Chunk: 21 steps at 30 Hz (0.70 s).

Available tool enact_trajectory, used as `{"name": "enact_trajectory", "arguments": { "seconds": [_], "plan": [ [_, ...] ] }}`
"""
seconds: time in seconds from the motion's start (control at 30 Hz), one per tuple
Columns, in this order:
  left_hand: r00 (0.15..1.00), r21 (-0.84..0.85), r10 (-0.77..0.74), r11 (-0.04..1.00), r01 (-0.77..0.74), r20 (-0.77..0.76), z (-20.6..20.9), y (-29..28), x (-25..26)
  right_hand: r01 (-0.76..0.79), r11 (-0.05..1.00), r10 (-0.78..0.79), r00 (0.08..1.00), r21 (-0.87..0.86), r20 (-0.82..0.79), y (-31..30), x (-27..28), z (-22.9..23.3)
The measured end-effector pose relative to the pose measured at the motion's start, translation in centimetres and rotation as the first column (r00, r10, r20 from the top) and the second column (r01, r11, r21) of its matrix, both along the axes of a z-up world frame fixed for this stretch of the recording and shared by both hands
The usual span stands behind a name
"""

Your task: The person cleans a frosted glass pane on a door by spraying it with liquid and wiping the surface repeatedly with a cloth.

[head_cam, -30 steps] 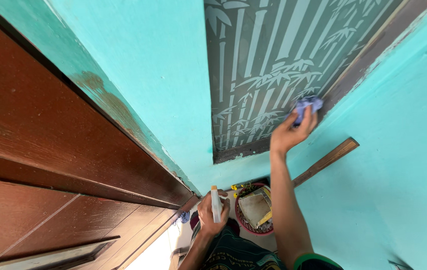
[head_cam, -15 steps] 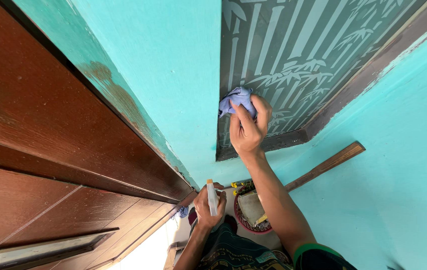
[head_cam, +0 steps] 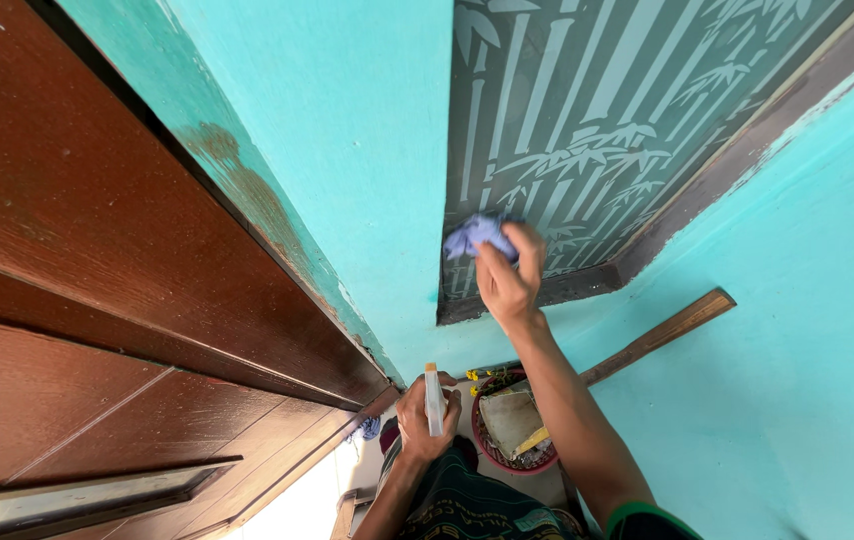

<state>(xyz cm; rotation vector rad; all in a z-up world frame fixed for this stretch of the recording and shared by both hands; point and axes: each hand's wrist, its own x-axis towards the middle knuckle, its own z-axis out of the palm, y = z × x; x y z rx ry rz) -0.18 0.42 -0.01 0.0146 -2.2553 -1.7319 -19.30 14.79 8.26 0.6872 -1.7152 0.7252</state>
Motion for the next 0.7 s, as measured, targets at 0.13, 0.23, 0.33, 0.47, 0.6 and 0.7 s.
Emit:
{"name": "enact_trajectory", "arguments": {
  "seconds": [0.13, 0.23, 0.33, 0.47, 0.6, 0.7],
  "plan": [
    [0.993, -0.028, -0.015, 1.000, 0.011, -0.121, 0.4, 0.4, -0.4, 0.042, 0.997, -0.044, 0.999, -0.067, -0.032, -1.3, -0.3, 1.5],
    [0.998, 0.008, -0.004, 1.000, 0.005, -0.070, 0.6, 0.3, -0.5, -0.049, 0.999, 0.049, 0.998, 0.003, 0.039, -2.2, 1.1, -4.7],
    [0.999, -0.007, 0.005, 1.000, -0.005, -0.033, 0.6, 0.0, -0.3, -0.147, 0.989, 0.125, 0.924, 0.032, 0.362, -2.3, 4.4, -11.2],
    [0.999, -0.026, 0.006, 1.000, -0.007, -0.039, 0.8, -0.4, 0.0, -0.049, 0.995, 0.071, 0.954, -0.081, 0.292, -3.0, 4.5, -8.8],
    [0.993, -0.011, -0.025, 1.000, 0.023, -0.117, 1.0, 0.2, -0.4, 0.007, 0.993, 0.001, 0.998, -0.116, 0.065, -3.3, 0.5, 0.2],
    [0.994, -0.019, -0.003, 1.000, 0.001, -0.107, 1.4, 0.4, -1.0, 0.018, 0.995, -0.017, 1.000, -0.099, 0.012, -3.4, 0.7, 1.2]
  ]
}}
